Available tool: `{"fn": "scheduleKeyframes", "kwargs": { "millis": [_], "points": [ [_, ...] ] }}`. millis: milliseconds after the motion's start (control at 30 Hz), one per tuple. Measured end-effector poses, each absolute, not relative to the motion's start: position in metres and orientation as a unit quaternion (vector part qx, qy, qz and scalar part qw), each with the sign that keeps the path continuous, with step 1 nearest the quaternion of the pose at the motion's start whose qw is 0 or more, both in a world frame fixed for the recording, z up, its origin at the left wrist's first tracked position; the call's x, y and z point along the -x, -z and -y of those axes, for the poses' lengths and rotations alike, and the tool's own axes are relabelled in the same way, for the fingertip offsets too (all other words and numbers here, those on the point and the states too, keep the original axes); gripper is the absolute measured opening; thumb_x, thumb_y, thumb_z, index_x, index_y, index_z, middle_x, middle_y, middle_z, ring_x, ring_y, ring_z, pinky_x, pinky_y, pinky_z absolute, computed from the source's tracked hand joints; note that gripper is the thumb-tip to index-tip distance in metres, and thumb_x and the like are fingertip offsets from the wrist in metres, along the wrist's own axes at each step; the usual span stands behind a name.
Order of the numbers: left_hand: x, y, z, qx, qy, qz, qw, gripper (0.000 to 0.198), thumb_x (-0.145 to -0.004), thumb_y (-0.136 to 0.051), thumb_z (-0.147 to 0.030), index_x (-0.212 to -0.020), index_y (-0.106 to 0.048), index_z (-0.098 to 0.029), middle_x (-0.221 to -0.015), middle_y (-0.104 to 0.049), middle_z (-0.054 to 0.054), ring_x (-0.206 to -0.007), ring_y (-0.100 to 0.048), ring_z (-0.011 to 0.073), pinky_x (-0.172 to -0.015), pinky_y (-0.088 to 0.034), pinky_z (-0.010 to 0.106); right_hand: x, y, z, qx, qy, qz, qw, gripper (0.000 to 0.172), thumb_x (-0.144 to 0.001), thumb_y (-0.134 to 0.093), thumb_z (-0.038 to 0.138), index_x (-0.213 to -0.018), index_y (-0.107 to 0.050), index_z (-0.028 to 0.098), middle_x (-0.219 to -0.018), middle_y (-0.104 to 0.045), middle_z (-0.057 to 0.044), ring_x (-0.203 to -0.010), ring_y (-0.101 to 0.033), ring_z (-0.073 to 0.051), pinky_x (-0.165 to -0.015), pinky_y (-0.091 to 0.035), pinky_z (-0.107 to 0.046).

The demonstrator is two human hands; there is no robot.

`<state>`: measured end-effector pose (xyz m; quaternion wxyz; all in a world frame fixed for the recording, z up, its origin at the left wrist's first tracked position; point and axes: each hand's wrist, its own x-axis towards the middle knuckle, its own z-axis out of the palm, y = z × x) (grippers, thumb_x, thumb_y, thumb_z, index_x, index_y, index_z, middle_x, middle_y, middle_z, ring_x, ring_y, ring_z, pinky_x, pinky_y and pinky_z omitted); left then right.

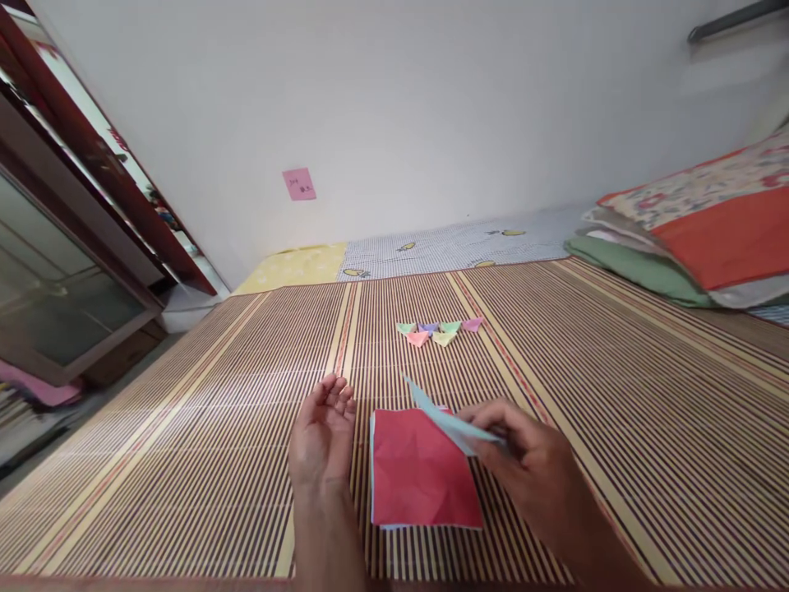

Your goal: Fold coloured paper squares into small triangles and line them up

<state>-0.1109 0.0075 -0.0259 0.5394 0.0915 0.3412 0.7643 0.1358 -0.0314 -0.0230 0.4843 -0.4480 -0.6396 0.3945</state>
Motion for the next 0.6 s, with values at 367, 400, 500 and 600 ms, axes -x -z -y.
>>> {"fn": "scheduleKeyframes", "kwargs": {
  "millis": [367, 400, 500, 600],
  "points": [
    [0.079, 0.010, 0.007, -0.381, -0.618, -0.382, 0.571, 0.045, -0.079, -0.082, -0.043, -0.115, -0.077, -0.016, -0.109, -0.078, 0.017, -0.101, -0.073, 0.0299, -0.084, -0.057, 0.037, -0.113, -0.004, -0.020, 0.301, -0.606, 0.446, 0.586, 0.039, -0.084, -0.078, 0.036, -0.118, -0.067, 0.020, -0.111, -0.076, -0.010, -0.102, -0.073, -0.027, -0.089, -0.059, -0.041],
    [0.078, 0.009, 0.008, -0.367, -0.618, -0.389, 0.577, 0.040, -0.079, -0.084, -0.037, -0.113, -0.078, -0.017, -0.105, -0.080, 0.015, -0.096, -0.074, 0.0285, -0.082, -0.058, 0.036, -0.110, -0.002, -0.020, 0.297, -0.615, 0.447, 0.577, 0.037, -0.084, -0.078, 0.036, -0.117, -0.068, 0.021, -0.111, -0.076, -0.010, -0.101, -0.073, -0.027, -0.088, -0.059, -0.041],
    [0.075, 0.005, 0.010, -0.335, -0.617, -0.409, 0.584, 0.035, -0.075, -0.086, -0.030, -0.107, -0.079, -0.017, -0.094, -0.081, 0.011, -0.087, -0.076, 0.0268, -0.077, -0.060, 0.036, -0.106, 0.003, -0.019, 0.302, -0.630, 0.457, 0.551, 0.031, -0.084, -0.079, 0.036, -0.110, -0.069, 0.022, -0.105, -0.078, -0.007, -0.095, -0.074, -0.026, -0.082, -0.059, -0.037],
    [0.072, 0.005, 0.009, -0.333, -0.620, -0.423, 0.571, 0.037, -0.071, -0.089, -0.030, -0.104, -0.080, -0.015, -0.091, -0.082, 0.011, -0.083, -0.076, 0.0271, -0.074, -0.061, 0.036, -0.107, 0.008, -0.021, 0.322, -0.614, 0.472, 0.545, 0.026, -0.084, -0.078, 0.036, -0.104, -0.068, 0.022, -0.092, -0.077, -0.004, -0.083, -0.073, -0.022, -0.075, -0.059, -0.033]
  ]
}}
